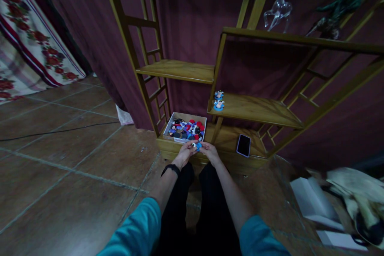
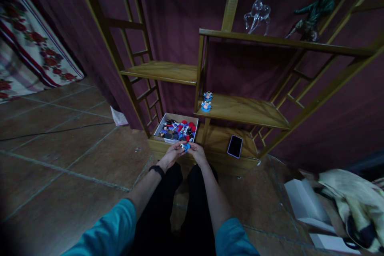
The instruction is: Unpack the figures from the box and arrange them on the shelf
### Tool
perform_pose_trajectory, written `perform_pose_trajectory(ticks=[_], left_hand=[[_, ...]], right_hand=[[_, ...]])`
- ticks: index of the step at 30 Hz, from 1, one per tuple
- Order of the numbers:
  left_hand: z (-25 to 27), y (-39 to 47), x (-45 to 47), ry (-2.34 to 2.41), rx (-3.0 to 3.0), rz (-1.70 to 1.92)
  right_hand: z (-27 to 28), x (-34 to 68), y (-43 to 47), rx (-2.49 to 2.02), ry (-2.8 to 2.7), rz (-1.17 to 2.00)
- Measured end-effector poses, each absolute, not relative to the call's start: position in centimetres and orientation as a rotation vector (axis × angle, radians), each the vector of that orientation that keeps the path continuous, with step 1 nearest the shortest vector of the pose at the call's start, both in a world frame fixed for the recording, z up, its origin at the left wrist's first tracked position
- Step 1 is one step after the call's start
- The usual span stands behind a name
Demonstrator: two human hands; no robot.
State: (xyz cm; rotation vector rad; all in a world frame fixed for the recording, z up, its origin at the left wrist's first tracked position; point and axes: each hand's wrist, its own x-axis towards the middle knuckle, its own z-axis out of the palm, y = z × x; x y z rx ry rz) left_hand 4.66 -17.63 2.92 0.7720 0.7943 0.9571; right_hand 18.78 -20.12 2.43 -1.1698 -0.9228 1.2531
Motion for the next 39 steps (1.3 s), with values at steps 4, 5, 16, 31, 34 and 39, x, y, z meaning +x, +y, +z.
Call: perform_pose_trajectory(ticks=[4,5,16,31,34,39], left_hand=[[3.1,-17.8,4.7,0.811,0.774,0.961],[3.2,-17.8,4.7,0.81,0.773,0.966],[2.6,-17.4,5.2,0.799,0.778,0.992],[1.5,-17.0,5.4,0.819,0.778,1.03],[1.4,-17.0,5.4,0.825,0.788,1.026],[1.6,-17.1,5.3,0.825,0.788,1.041]], right_hand=[[2.5,18.8,-20.2,-1.193,-0.922,1.252],[2.6,18.8,-20.2,-1.184,-0.927,1.256],[2.3,19.0,-20.4,-1.115,-0.888,1.262],[2.6,18.9,-20.3,-1.097,-0.749,1.252],[2.4,19.0,-20.3,-1.107,-0.776,1.259],[2.1,19.1,-20.3,-1.09,-0.824,1.294]])
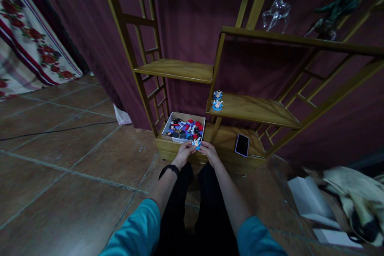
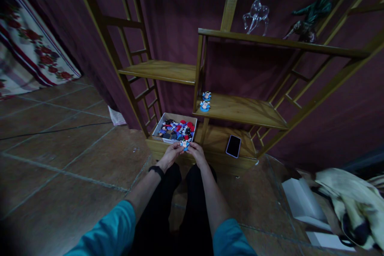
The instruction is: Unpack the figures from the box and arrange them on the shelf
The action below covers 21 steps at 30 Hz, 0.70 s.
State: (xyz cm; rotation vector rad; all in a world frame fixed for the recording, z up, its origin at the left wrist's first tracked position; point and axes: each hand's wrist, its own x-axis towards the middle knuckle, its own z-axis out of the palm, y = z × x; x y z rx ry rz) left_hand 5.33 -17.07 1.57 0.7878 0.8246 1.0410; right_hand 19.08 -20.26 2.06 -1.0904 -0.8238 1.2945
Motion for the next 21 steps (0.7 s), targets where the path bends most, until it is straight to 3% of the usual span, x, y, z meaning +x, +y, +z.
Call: perform_pose_trajectory(ticks=[21], left_hand=[[1.72,-16.92,5.33,0.871,0.891,0.991]], right_hand=[[1.32,19.05,-19.86,-1.081,-0.836,1.324]])
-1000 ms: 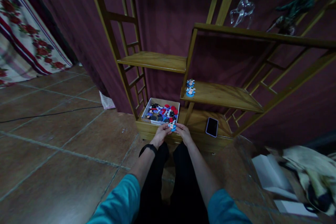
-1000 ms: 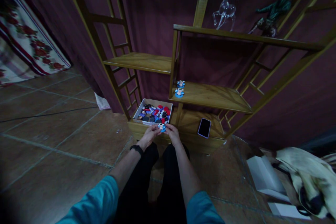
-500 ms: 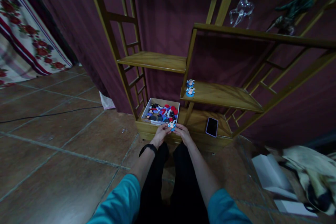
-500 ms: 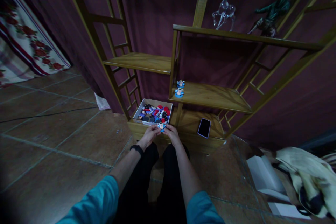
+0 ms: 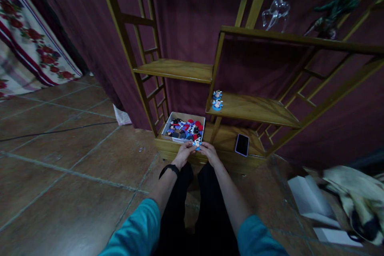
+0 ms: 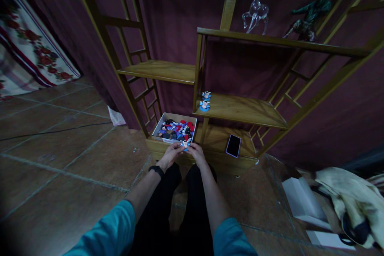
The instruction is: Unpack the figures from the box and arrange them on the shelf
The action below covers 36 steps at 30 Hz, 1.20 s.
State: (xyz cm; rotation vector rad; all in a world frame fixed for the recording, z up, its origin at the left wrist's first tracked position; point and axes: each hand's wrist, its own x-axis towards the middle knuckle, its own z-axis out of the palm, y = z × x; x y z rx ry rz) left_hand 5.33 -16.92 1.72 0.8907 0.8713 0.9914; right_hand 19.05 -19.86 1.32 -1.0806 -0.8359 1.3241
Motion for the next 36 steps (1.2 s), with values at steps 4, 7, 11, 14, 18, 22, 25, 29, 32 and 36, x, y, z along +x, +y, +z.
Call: perform_pose_trajectory(ticks=[4,7,11,14,18,22,25,29,32,36], left_hand=[[2.0,-17.0,5.3,0.855,0.875,0.984],[2.2,-17.2,5.4,0.846,0.862,0.988],[2.5,-17.3,5.4,0.832,0.857,0.991],[2.6,-17.4,5.4,0.826,0.873,0.975],[2.6,-17.5,5.3,0.81,0.923,0.95],[2.4,-17.4,5.3,0.803,0.951,0.943],[2.3,-17.4,5.3,0.814,0.954,0.948],[2.1,-17.2,5.3,0.83,0.964,0.955],[2.0,-17.2,5.3,0.834,0.956,0.959],[2.0,-17.2,5.4,0.829,0.944,0.968]], right_hand=[[1.3,19.1,-19.8,-1.108,-0.823,1.312],[1.3,19.1,-19.7,-1.123,-0.801,1.301],[1.3,19.2,-19.7,-1.111,-0.807,1.305],[1.3,19.2,-19.8,-1.105,-0.805,1.304],[1.4,19.3,-19.8,-1.12,-0.793,1.291],[1.6,19.2,-19.8,-1.114,-0.814,1.324],[1.9,19.1,-20.0,-1.096,-0.824,1.341],[2.2,19.0,-20.2,-1.081,-0.838,1.362],[2.3,19.1,-20.3,-1.066,-0.859,1.374],[2.5,19.1,-20.4,-1.099,-0.877,1.371]])
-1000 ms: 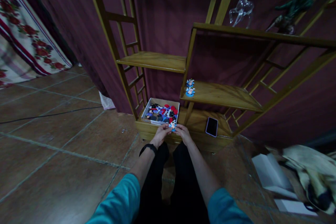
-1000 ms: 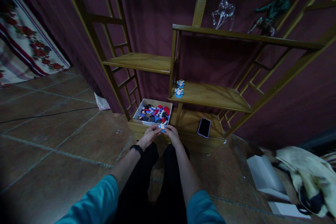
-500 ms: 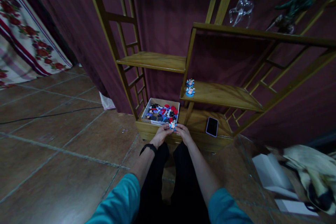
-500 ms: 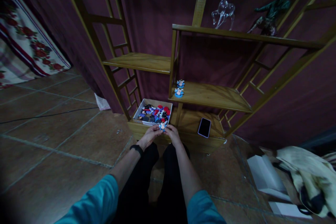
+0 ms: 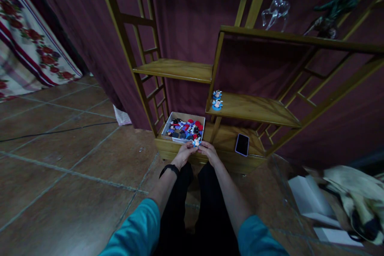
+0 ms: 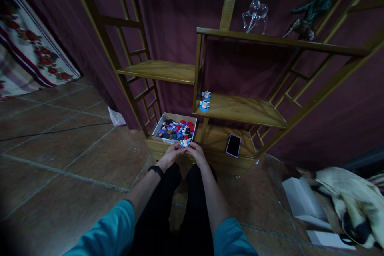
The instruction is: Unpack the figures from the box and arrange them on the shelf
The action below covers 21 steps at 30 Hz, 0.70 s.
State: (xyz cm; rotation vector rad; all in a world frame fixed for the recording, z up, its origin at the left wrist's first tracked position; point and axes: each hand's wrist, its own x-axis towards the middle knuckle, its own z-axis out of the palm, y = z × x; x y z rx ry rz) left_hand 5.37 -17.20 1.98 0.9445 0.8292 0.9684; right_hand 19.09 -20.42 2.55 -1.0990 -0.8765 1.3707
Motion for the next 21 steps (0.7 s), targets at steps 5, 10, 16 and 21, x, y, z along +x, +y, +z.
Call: perform_pose_trajectory(ticks=[5,10,16,21], left_hand=[[2.04,-17.16,5.36,0.813,0.938,0.96],[2.18,-17.14,5.36,0.819,0.912,0.957],[2.31,-17.23,5.33,0.817,0.914,0.956],[2.21,-17.21,5.36,0.822,0.924,0.961]], right_hand=[[2.94,19.01,-20.59,-1.121,-0.883,1.359],[2.8,19.07,-20.55,-1.128,-0.882,1.353],[2.67,19.13,-20.48,-1.136,-0.896,1.355],[2.72,19.02,-20.5,-1.152,-0.892,1.336]])
